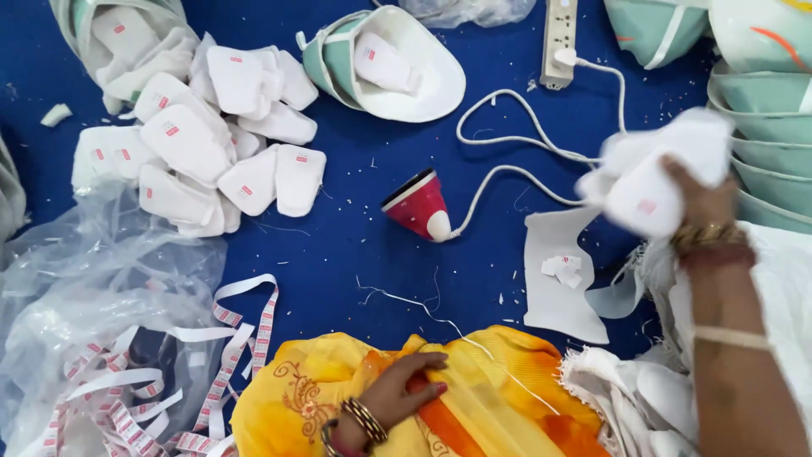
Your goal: The person irons white fabric masks on a blue floor using a red electric iron. They pick up masks from a pile, press them with the iron, and place them aside. The person also handles a white plastic mask form and stacks it with others.
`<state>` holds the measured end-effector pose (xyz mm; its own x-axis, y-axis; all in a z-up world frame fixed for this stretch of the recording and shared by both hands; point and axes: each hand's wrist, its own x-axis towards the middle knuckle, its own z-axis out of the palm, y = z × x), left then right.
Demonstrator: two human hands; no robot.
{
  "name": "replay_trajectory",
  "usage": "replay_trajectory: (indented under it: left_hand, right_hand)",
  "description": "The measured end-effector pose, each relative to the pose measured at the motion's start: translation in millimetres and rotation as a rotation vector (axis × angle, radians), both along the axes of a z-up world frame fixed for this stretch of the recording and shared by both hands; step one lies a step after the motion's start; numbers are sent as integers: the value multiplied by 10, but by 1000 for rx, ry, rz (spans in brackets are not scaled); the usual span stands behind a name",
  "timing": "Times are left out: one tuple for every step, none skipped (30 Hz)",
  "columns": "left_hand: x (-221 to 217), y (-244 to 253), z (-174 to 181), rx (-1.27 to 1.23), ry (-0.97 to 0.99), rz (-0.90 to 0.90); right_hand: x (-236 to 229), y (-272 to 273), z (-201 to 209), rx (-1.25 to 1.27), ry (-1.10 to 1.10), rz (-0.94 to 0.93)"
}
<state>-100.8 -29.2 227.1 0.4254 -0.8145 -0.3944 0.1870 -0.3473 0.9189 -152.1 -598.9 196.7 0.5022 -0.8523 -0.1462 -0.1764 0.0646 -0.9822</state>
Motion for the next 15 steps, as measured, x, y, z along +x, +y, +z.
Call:
replay_trajectory:
  left_hand:
    - [0, -28, 94, 117, -142, -52]
    - [-36, -49, 187, 236, -273, -111]
    - [-28, -69, 192, 238, -266, -116]
    - [-30, -98, 192, 290, -415, -130]
    - [-28, -128, 187, 340, -564, -144]
    - [-15, -107, 46, 336, -554, -153]
    - [-1, -87, -98, 258, -603, -104]
    - [35, -48, -237, 183, -655, -54]
    - [88, -27, -276, 182, -649, -60]
    - [122, 5, -315, 127, -655, -26]
    - [157, 41, -354, 72, -661, 10]
    - [201, 34, -340, 77, -656, 8]
    - [244, 30, -325, 88, -654, 39]
    - [278, 38, -315, 99, -650, 68]
    - [264, 59, -291, 104, -643, 64]
  right_hand:
    - [48, -429, -217, -64, -14, -127]
    - [16, -846, -444, -130, -18, -258]
    - [-43, -940, -448, -128, -11, -261]
    - [-116, -1043, -438, -166, 277, -373]
    - [-185, -1148, -431, -198, 566, -481]
    - [-269, -992, -318, -200, 578, -487]
    - [-343, -834, -205, -325, 538, -388]
    - [-377, -658, -108, -444, 493, -283]
    - [-628, -603, -289, -442, 501, -287]
    - [-879, -536, -477, -339, 375, 175]
    - [-1132, -464, -658, -222, 229, 628]
    - [-1301, -45, -443, -215, 233, 629]
    - [-1423, 441, -176, -227, 516, 784]
    - [-1547, 1001, 142, -233, 806, 929]
    - [-1633, 1205, 359, -236, 1100, 1063]
